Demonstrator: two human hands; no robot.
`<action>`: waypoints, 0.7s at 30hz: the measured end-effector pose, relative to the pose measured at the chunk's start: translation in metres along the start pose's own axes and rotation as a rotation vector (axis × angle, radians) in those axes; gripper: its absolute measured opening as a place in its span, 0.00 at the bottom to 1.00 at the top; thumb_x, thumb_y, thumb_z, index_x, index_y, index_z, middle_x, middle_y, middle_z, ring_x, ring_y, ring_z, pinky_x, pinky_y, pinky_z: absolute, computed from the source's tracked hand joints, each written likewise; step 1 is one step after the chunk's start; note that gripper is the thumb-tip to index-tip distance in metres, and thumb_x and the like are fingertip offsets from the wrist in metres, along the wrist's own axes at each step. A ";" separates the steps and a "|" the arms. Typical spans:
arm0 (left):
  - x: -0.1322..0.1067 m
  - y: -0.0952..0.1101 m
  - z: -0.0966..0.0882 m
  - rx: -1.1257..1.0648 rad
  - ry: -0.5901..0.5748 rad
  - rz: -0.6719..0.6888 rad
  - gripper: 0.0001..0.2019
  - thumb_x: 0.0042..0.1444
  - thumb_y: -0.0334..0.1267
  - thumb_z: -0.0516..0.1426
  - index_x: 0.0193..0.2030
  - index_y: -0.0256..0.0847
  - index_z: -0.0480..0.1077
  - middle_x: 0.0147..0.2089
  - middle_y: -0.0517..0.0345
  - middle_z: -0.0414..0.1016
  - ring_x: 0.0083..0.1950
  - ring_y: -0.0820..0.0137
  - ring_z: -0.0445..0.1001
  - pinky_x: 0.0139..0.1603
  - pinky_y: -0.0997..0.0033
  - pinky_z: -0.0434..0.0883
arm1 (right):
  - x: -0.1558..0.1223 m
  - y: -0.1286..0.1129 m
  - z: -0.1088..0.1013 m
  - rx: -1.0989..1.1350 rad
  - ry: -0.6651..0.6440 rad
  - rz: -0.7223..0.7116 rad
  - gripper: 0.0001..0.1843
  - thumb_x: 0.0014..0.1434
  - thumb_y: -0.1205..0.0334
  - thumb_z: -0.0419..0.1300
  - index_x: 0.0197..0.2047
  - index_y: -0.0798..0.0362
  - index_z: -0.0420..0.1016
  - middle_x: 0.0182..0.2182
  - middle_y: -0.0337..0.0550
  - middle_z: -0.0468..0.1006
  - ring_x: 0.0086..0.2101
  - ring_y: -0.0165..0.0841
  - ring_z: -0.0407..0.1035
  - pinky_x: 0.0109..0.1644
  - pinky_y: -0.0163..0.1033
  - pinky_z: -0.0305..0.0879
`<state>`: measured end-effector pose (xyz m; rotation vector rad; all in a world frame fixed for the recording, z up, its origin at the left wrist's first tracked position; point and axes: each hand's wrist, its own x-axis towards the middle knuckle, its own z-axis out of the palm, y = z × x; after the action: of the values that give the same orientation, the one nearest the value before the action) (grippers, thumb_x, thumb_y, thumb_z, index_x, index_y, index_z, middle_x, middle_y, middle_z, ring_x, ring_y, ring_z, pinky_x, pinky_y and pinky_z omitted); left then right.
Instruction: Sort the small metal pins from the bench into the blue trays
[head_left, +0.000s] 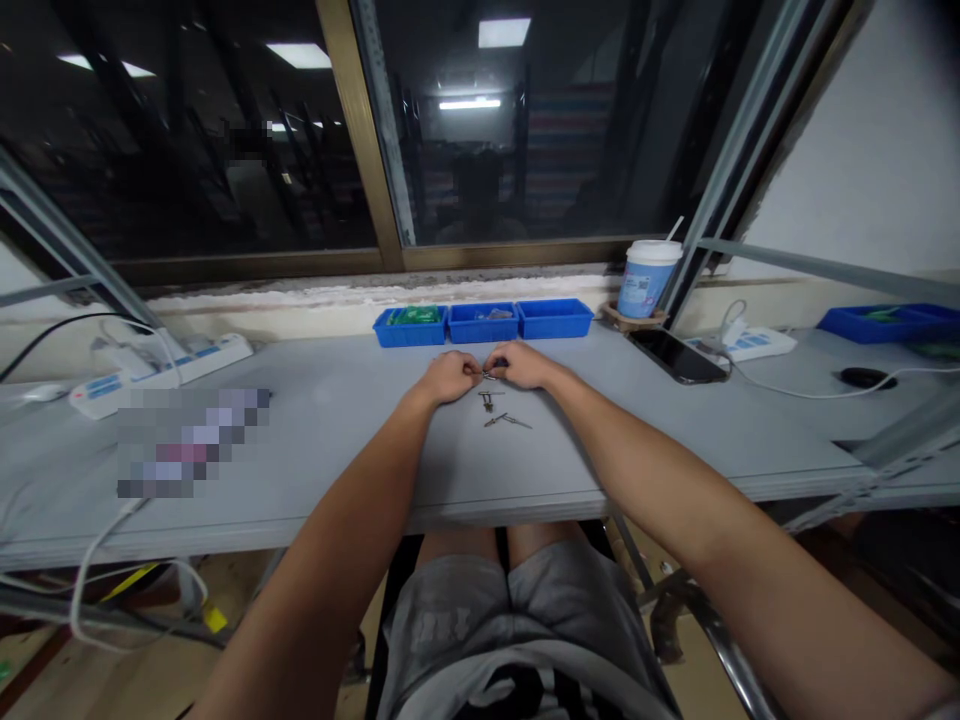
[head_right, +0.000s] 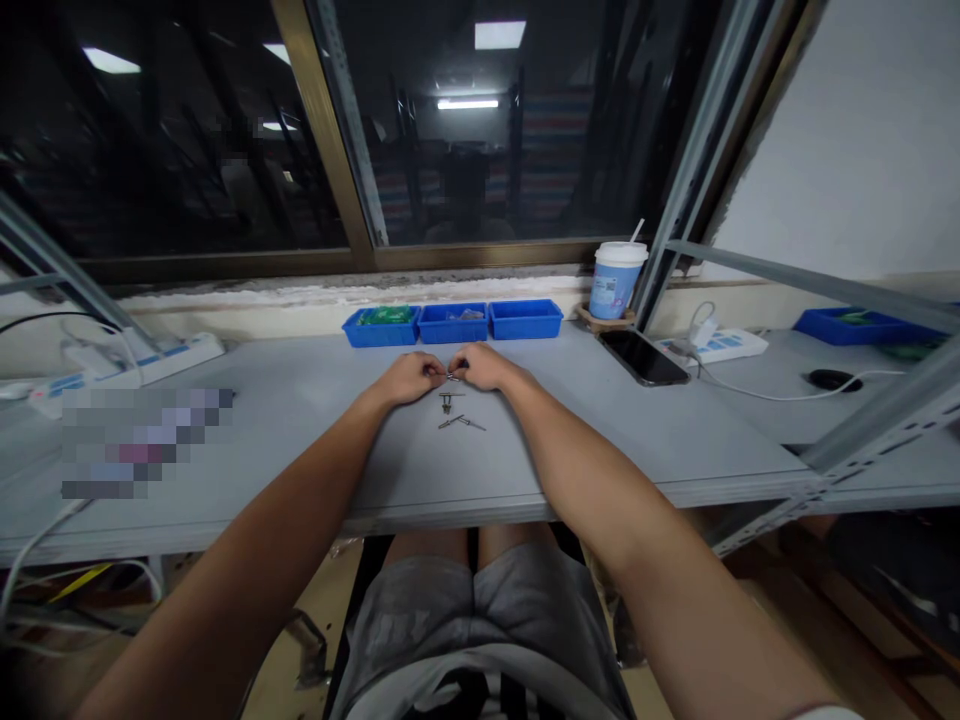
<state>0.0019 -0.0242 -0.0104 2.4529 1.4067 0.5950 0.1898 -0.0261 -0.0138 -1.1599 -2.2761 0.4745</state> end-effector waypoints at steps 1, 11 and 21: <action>0.000 -0.001 0.000 -0.007 -0.005 0.005 0.09 0.50 0.36 0.58 0.35 0.42 0.79 0.38 0.54 0.81 0.40 0.63 0.76 0.45 0.65 0.70 | 0.000 0.000 0.000 0.004 -0.002 0.021 0.08 0.53 0.72 0.60 0.31 0.53 0.81 0.34 0.42 0.82 0.37 0.33 0.72 0.44 0.37 0.64; 0.000 0.001 -0.001 -0.093 0.004 -0.010 0.09 0.49 0.36 0.61 0.37 0.40 0.79 0.36 0.54 0.80 0.37 0.65 0.75 0.44 0.65 0.71 | -0.002 0.001 -0.003 0.057 0.057 0.158 0.06 0.55 0.65 0.59 0.28 0.54 0.75 0.26 0.38 0.77 0.29 0.30 0.66 0.35 0.35 0.57; 0.002 0.007 -0.004 -0.119 0.208 0.077 0.09 0.56 0.36 0.57 0.39 0.38 0.77 0.40 0.52 0.80 0.40 0.67 0.74 0.46 0.67 0.70 | 0.001 -0.006 -0.003 0.002 0.291 0.136 0.22 0.65 0.53 0.51 0.22 0.53 0.69 0.22 0.40 0.73 0.27 0.30 0.63 0.35 0.36 0.54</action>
<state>0.0066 -0.0260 -0.0037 2.4166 1.3114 0.9473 0.1872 -0.0288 -0.0077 -1.2968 -1.9576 0.3334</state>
